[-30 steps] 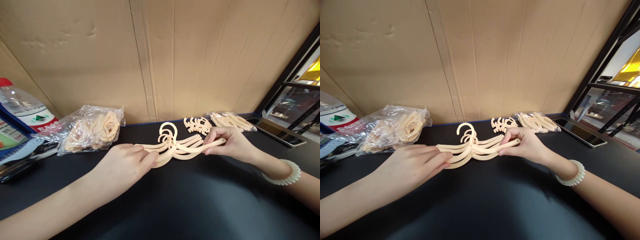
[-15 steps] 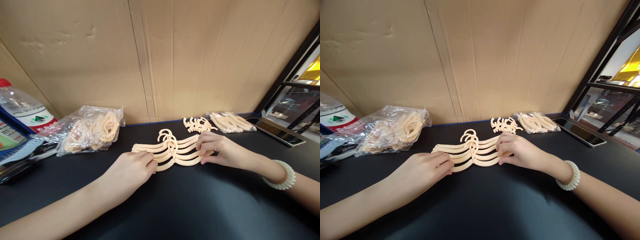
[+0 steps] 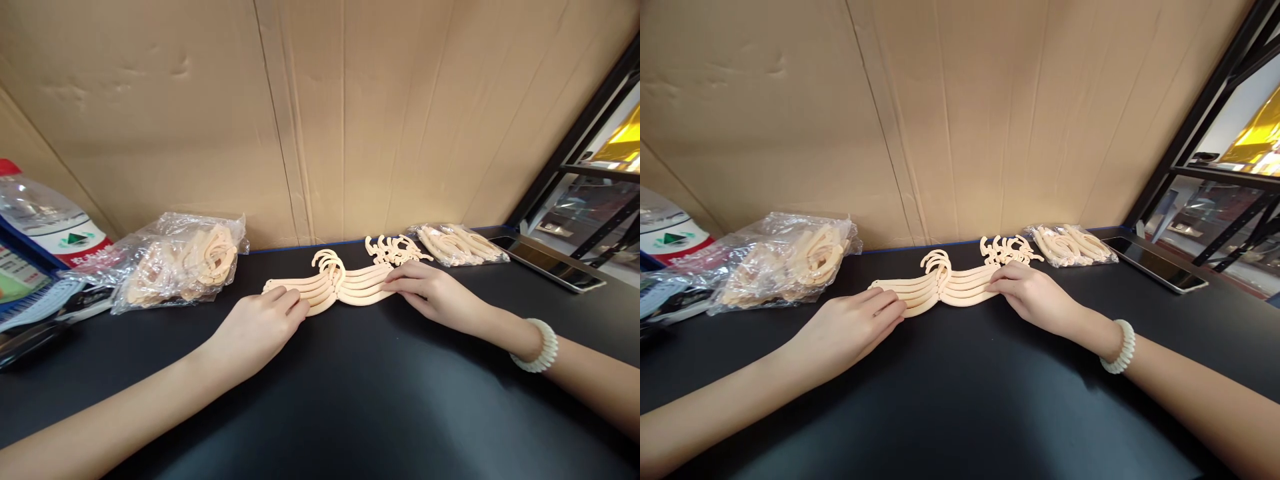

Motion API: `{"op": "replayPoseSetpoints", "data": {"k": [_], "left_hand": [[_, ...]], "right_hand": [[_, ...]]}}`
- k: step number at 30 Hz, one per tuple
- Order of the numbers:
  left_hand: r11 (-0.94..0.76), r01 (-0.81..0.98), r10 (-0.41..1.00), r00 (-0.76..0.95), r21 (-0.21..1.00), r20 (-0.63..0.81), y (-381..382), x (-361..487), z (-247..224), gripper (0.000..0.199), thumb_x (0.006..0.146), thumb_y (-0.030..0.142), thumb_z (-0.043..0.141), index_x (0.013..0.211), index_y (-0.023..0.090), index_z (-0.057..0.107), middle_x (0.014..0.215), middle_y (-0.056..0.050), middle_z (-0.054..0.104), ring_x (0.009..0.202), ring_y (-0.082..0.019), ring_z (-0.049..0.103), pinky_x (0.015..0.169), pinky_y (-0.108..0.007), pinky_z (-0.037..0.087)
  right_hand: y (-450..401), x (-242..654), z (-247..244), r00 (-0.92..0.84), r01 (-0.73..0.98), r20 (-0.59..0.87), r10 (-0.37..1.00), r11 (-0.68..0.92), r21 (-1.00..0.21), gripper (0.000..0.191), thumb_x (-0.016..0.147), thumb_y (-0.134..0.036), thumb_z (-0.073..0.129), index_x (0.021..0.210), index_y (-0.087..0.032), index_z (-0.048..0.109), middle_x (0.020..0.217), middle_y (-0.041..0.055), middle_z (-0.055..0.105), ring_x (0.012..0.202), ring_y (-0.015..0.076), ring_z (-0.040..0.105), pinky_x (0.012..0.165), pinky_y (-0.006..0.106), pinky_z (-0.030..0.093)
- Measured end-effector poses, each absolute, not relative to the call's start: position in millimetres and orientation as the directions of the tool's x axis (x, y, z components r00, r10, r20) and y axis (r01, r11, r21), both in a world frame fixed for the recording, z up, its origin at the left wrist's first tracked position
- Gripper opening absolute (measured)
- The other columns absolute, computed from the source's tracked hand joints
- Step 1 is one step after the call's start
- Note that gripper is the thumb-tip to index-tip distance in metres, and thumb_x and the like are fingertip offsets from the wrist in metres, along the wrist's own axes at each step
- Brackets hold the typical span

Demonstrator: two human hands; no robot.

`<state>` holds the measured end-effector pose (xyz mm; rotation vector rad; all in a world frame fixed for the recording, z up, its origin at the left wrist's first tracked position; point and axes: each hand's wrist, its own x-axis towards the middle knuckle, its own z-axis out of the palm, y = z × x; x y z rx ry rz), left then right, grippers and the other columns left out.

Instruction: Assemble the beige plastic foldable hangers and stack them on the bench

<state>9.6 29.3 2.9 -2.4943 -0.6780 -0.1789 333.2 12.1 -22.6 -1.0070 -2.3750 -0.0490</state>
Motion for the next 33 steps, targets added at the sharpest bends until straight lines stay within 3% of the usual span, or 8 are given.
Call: {"op": "replayPoseSetpoints", "data": {"k": [19,33], "left_hand": [[-0.646,0.542,0.351,0.837,-0.538,0.42,33.8,7.5,-7.2,0.021,0.087,0.003,0.045,0.093,0.015,0.061,0.086,-0.006,0.066,0.078,-0.02,0.062,0.06,-0.028,0.047],[-0.692,0.498,0.238,0.841,-0.523,0.486,32.3,7.6,-12.7,0.019,0.088,0.004,0.045,0.092,0.017,0.059,0.084,-0.003,0.067,0.077,-0.017,0.064,0.063,-0.026,0.049]], "right_hand": [[15.2,335.2,-17.4,-0.546,0.673,0.543,0.639,0.72,-0.17,0.028,0.092,-0.013,0.045,0.106,-0.022,0.068,0.101,0.0089,0.068,0.096,0.0224,0.062,0.084,0.041,0.054],[26.7,357.0,-5.0,-0.184,0.819,0.794,0.579,0.537,-0.202,0.018,0.087,-0.022,0.048,0.085,-0.024,0.066,0.078,0.0048,0.068,0.074,0.0218,0.064,0.071,0.038,0.052]]}}
